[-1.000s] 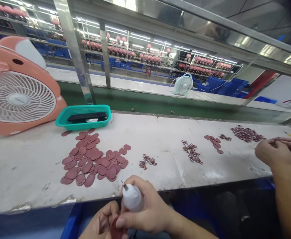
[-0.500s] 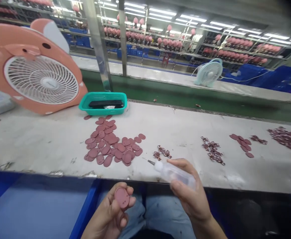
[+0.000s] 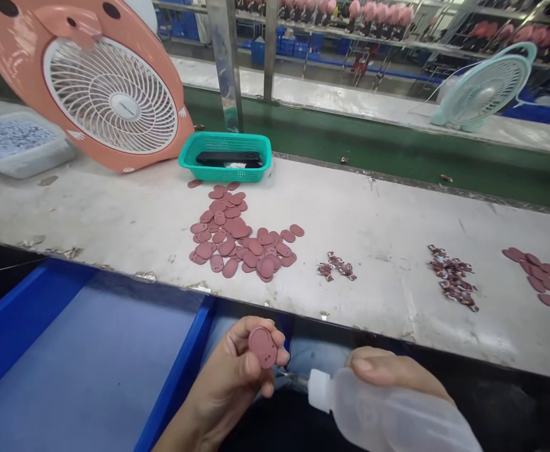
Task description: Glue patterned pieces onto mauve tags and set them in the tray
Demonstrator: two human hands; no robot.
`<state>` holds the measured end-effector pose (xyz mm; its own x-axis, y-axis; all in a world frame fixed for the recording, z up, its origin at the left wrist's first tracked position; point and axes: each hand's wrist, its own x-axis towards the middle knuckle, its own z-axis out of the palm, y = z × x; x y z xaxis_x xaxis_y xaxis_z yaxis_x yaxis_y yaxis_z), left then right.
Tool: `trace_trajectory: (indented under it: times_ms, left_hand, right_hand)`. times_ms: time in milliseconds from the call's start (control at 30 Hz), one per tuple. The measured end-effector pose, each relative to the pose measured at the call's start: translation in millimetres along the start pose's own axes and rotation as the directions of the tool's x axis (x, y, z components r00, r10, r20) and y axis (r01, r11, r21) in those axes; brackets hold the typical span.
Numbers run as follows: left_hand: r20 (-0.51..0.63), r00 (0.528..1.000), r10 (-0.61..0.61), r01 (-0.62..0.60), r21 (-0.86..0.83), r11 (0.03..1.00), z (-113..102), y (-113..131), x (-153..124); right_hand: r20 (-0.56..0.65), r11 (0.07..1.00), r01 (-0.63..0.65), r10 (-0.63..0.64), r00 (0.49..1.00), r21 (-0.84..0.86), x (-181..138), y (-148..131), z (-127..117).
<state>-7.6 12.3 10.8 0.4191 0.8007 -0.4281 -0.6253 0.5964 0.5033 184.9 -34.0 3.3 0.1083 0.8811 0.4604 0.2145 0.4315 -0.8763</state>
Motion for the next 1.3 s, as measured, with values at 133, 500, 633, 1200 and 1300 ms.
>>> trace_trajectory:
  times_ms: [133, 500, 633, 1200, 1300]
  left_hand:
    - [0.017, 1.000, 0.009, -0.009, 0.017, 1.000, -3.9, -2.1, 1.1]
    - [0.148, 0.989, 0.031, -0.033, 0.015, 0.999, -20.7, -8.6, 8.7]
    - [0.133, 0.991, 0.026, -0.028, 0.008, 1.000, -16.4, -7.4, 6.5]
    - [0.048, 0.999, 0.023, -0.025, 0.037, 0.999, -7.0, -4.4, 0.5]
    - [0.119, 0.993, 0.029, -0.033, 0.035, 0.999, -15.2, -6.8, 2.4]
  right_hand:
    - [0.017, 0.993, 0.070, -0.072, 0.997, 0.091, 9.2, -9.0, 8.5]
    - [-0.077, 0.997, 0.075, -0.074, 0.994, 0.011, 5.6, -6.5, 9.4]
    - [-0.004, 0.998, 0.055, -0.055, 0.998, 0.001, 10.1, -14.1, 7.4]
    - [-0.112, 0.989, 0.086, -0.100, 0.989, -0.124, 6.3, -17.9, 6.1]
    - [-0.108, 0.995, 0.041, -0.050, 0.993, -0.090, 1.9, -14.5, 4.2]
